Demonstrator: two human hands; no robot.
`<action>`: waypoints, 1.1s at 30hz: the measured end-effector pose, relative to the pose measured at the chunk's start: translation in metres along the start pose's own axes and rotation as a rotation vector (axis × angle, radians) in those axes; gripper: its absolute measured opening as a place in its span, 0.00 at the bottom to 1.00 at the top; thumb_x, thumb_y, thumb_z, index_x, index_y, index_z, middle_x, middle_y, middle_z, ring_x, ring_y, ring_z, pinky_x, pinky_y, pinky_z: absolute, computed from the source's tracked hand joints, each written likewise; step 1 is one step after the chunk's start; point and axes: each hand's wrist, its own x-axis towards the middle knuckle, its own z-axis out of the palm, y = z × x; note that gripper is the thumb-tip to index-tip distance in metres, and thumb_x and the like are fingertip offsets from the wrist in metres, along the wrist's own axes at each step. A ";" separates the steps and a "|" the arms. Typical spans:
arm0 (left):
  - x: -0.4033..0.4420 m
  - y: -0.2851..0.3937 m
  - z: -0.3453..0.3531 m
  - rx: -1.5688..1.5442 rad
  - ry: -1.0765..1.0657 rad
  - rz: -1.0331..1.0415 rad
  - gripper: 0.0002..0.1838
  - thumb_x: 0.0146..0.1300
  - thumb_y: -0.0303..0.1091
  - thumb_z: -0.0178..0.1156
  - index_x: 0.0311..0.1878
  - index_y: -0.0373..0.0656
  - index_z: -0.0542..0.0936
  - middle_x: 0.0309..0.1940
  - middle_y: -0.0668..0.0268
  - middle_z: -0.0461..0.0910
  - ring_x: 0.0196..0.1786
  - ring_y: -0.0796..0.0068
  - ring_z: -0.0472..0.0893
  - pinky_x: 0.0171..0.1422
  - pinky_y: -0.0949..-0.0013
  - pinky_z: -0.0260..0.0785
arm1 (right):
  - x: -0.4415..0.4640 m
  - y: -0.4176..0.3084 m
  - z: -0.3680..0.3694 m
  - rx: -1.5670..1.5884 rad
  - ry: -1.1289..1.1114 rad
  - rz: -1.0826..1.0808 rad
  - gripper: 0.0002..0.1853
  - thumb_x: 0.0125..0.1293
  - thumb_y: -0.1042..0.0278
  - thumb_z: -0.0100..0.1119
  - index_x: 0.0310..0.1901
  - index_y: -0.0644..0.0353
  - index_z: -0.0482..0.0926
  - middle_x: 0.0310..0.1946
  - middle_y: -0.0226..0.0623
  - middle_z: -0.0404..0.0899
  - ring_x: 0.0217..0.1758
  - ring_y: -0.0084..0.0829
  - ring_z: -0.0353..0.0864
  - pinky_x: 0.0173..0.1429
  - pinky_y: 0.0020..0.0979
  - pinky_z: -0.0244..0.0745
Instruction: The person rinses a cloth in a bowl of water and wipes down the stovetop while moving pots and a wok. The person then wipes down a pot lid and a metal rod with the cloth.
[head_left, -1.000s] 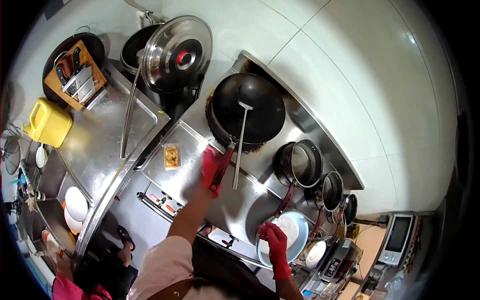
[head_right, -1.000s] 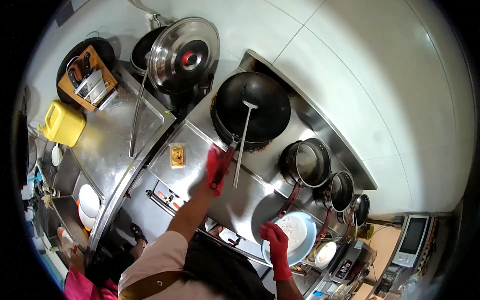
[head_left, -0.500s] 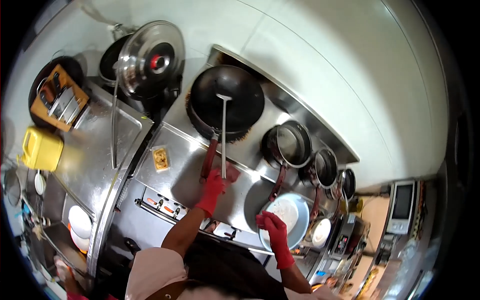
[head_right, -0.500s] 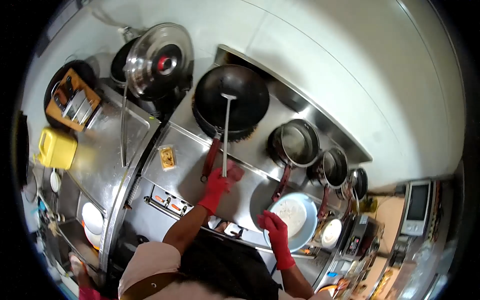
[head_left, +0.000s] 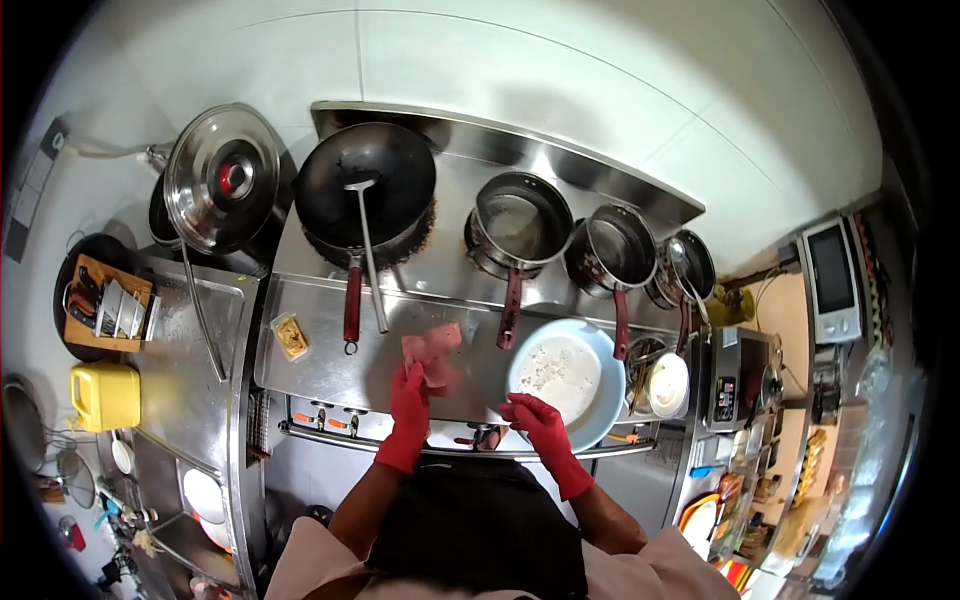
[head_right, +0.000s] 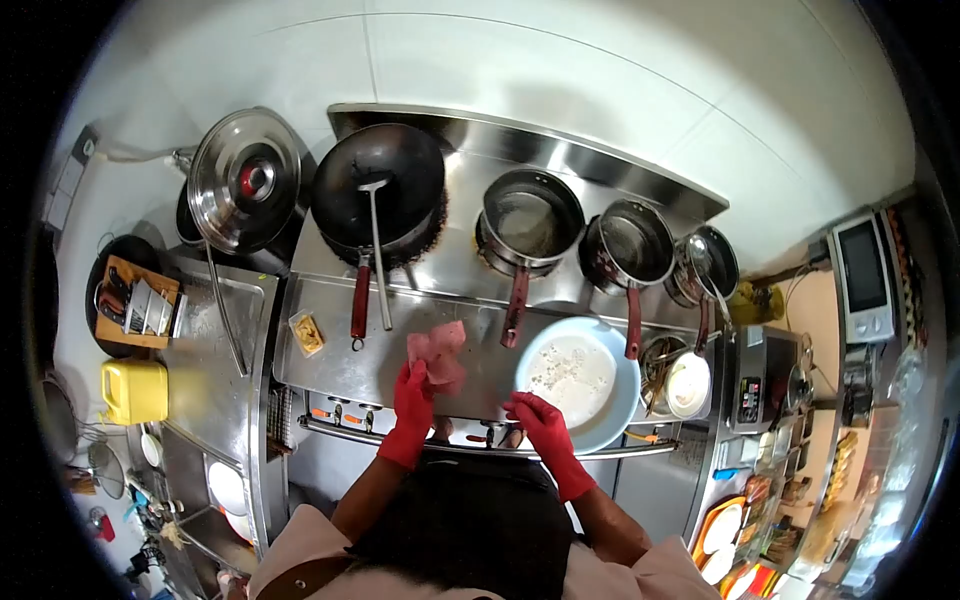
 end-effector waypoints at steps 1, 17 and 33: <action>-0.014 -0.003 0.013 -0.038 -0.011 -0.025 0.19 0.76 0.35 0.56 0.65 0.40 0.76 0.56 0.67 0.80 0.55 0.75 0.79 0.58 0.69 0.72 | 0.002 0.009 -0.010 0.004 -0.006 0.001 0.18 0.77 0.68 0.54 0.63 0.63 0.77 0.51 0.40 0.86 0.52 0.28 0.84 0.55 0.30 0.79; -0.054 -0.228 0.135 0.928 -0.155 0.442 0.26 0.67 0.24 0.57 0.70 0.35 0.72 0.63 0.52 0.78 0.65 0.57 0.78 0.70 0.63 0.68 | 0.065 0.074 -0.190 0.003 0.310 -0.125 0.14 0.69 0.63 0.66 0.48 0.65 0.88 0.39 0.32 0.89 0.42 0.21 0.83 0.49 0.27 0.78; 0.016 -0.275 0.093 1.499 -0.159 0.189 0.27 0.63 0.44 0.66 0.64 0.48 0.77 0.59 0.52 0.77 0.56 0.51 0.79 0.58 0.50 0.74 | 0.132 0.144 -0.219 -0.653 0.443 -0.013 0.19 0.65 0.51 0.58 0.45 0.58 0.85 0.46 0.53 0.85 0.50 0.56 0.84 0.56 0.51 0.77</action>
